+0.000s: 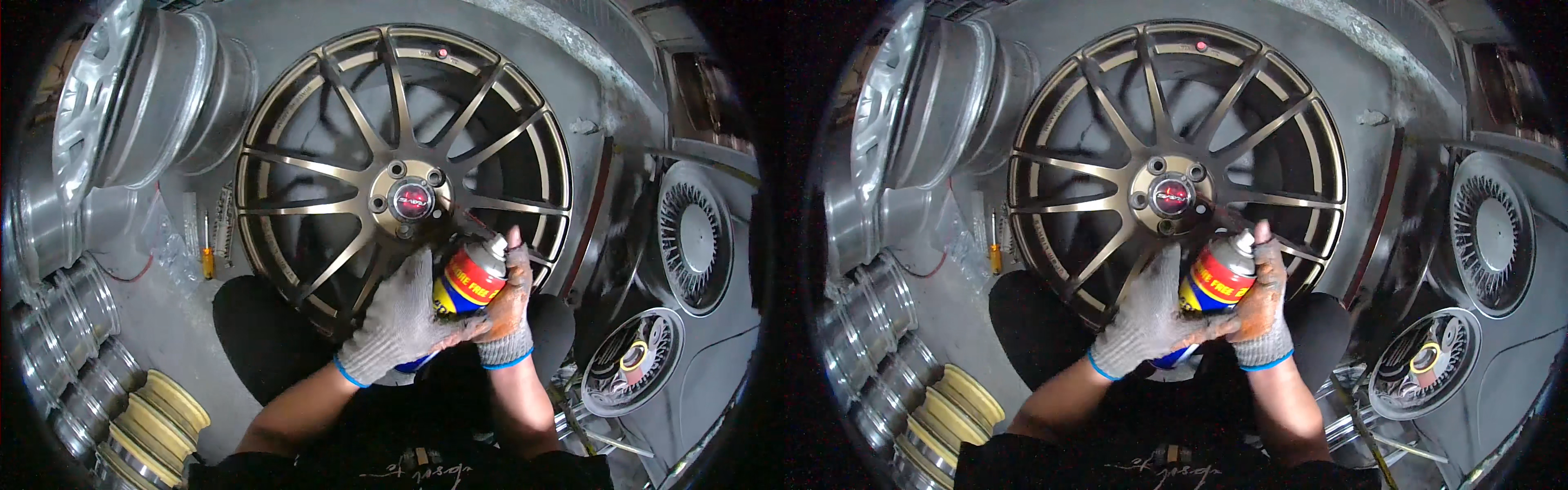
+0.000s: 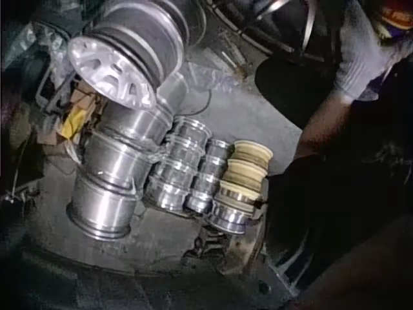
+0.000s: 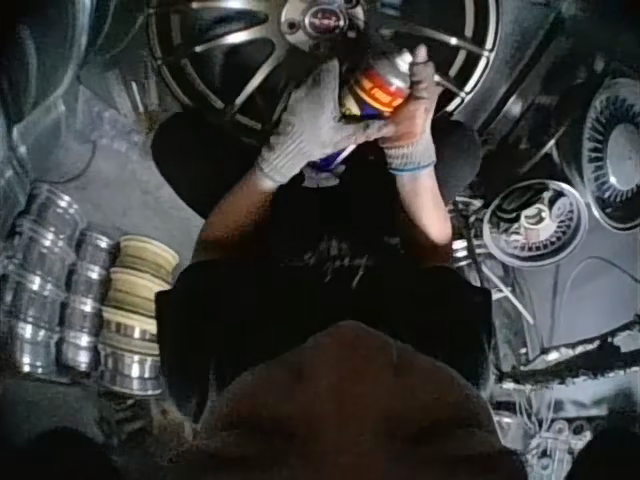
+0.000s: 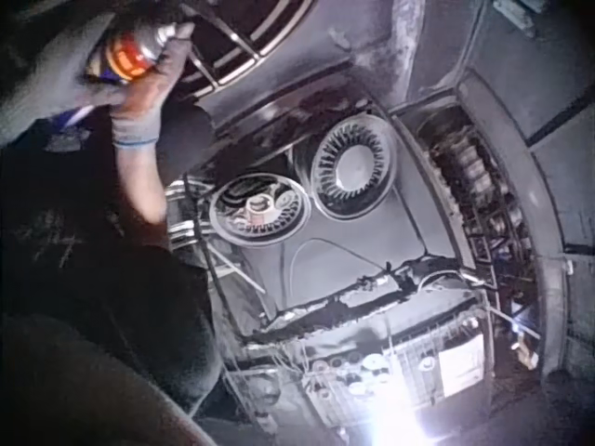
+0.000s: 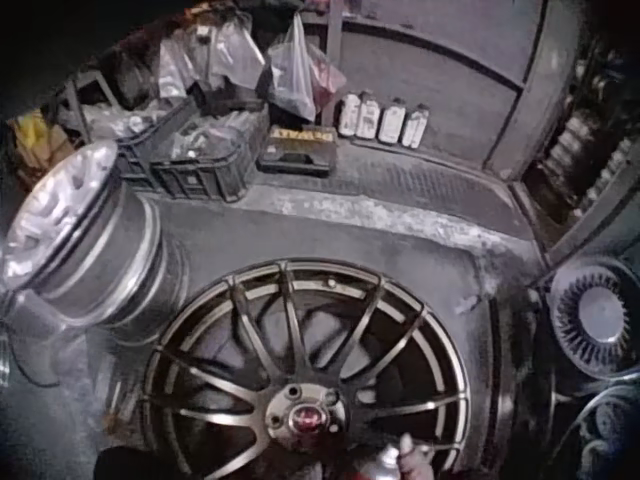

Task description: The person sprays a lubricant onto the center of a car wheel and then uses a screwdriver to adjust screws on the inner side of the rim.

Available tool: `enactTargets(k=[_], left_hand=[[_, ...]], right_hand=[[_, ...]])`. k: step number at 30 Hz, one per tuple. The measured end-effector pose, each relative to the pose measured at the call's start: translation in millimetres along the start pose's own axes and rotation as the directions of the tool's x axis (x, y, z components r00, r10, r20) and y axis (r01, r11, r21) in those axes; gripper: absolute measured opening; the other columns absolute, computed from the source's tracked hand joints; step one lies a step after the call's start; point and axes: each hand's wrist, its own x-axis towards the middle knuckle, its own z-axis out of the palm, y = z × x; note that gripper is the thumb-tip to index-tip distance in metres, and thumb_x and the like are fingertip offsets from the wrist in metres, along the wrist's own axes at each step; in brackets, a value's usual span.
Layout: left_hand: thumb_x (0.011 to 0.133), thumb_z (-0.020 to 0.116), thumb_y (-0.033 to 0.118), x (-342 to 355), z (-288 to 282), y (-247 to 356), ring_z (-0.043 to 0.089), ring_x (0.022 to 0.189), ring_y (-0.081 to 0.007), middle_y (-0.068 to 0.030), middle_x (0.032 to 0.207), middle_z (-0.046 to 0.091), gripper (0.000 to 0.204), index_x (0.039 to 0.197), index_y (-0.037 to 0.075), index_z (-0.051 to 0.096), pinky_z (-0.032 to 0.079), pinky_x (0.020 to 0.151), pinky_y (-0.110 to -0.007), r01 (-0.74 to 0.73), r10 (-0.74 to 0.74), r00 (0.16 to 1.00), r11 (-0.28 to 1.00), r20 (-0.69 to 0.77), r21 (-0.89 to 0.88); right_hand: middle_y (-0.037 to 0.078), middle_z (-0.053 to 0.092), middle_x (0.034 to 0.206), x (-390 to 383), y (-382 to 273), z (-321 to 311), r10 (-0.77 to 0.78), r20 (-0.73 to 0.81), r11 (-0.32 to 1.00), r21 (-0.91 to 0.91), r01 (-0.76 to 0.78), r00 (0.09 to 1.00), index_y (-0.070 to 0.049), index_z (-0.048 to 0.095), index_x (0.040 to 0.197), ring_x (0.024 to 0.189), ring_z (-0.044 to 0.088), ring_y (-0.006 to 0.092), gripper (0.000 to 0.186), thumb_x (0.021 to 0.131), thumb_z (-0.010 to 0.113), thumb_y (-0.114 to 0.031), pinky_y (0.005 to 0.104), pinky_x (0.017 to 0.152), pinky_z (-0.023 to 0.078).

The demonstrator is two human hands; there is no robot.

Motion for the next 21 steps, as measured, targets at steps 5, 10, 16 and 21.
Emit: enactTargets(k=[5, 10, 16, 21], left_hand=[[0.073, 0.086, 0.055, 15.2, 0.3, -15.1, 0.06, 0.117, -0.0426, -0.0264, 0.129, 0.057, 0.098, 0.138, -0.003, 0.041, 0.048, 0.1, -0.049, 0.099, -0.082, 0.988, 0.987, 0.132, -0.13], [0.069, 0.088, 0.054, 17.9, 4.4, -26.3, 0.061, 0.114, -0.0425, -0.0235, 0.126, 0.059, 0.096, 0.136, 0.0, 0.045, 0.048, 0.1, -0.049, 0.079, -0.069, 0.993, 0.992, 0.099, -0.095], [0.07, 0.083, 0.063, 20.6, 3.0, -30.9, 0.063, 0.111, -0.0441, -0.0269, 0.122, 0.06, 0.1, 0.134, -0.003, 0.045, 0.051, 0.095, -0.049, 0.052, -0.045, 0.994, 0.996, 0.097, -0.067], [0.071, 0.078, 0.073, 20.1, 3.8, -30.6, 0.066, 0.106, -0.043, -0.0286, 0.118, 0.06, 0.106, 0.131, -0.007, 0.044, 0.055, 0.091, -0.048, 0.0, 0.005, 0.998, 0.997, 0.058, -0.083]], right_hand=[[0.009, 0.071, 0.104, -0.8, 7.6, 24.8, -0.125, -0.102, 0.988, -0.105, 0.115, 0.987, -0.011, 0.063, 0.115, 0.092, 0.072, 0.0247, 0.038, 0.097, 0.065, -0.044, 0.0427, 0.085, 0.06], [0.009, 0.071, 0.106, 7.3, 10.6, 19.2, -0.138, -0.093, 0.987, -0.096, 0.129, 0.986, -0.01, 0.063, 0.115, 0.097, 0.071, 0.0239, 0.035, 0.099, 0.064, -0.04, 0.0417, 0.089, 0.058], [0.01, 0.071, 0.113, 14.5, 18.1, 6.8, -0.133, -0.104, 0.986, -0.116, 0.121, 0.986, -0.01, 0.061, 0.123, 0.103, 0.07, 0.0255, 0.042, 0.096, 0.065, -0.043, 0.0428, 0.094, 0.055], [0.01, 0.07, 0.117, 13.0, 19.6, 11.8, -0.269, -0.052, 0.944, -0.214, 0.253, 0.962, -0.01, 0.059, 0.129, 0.103, 0.069, 0.025, 0.042, 0.098, 0.064, -0.038, 0.0426, 0.095, 0.055]])
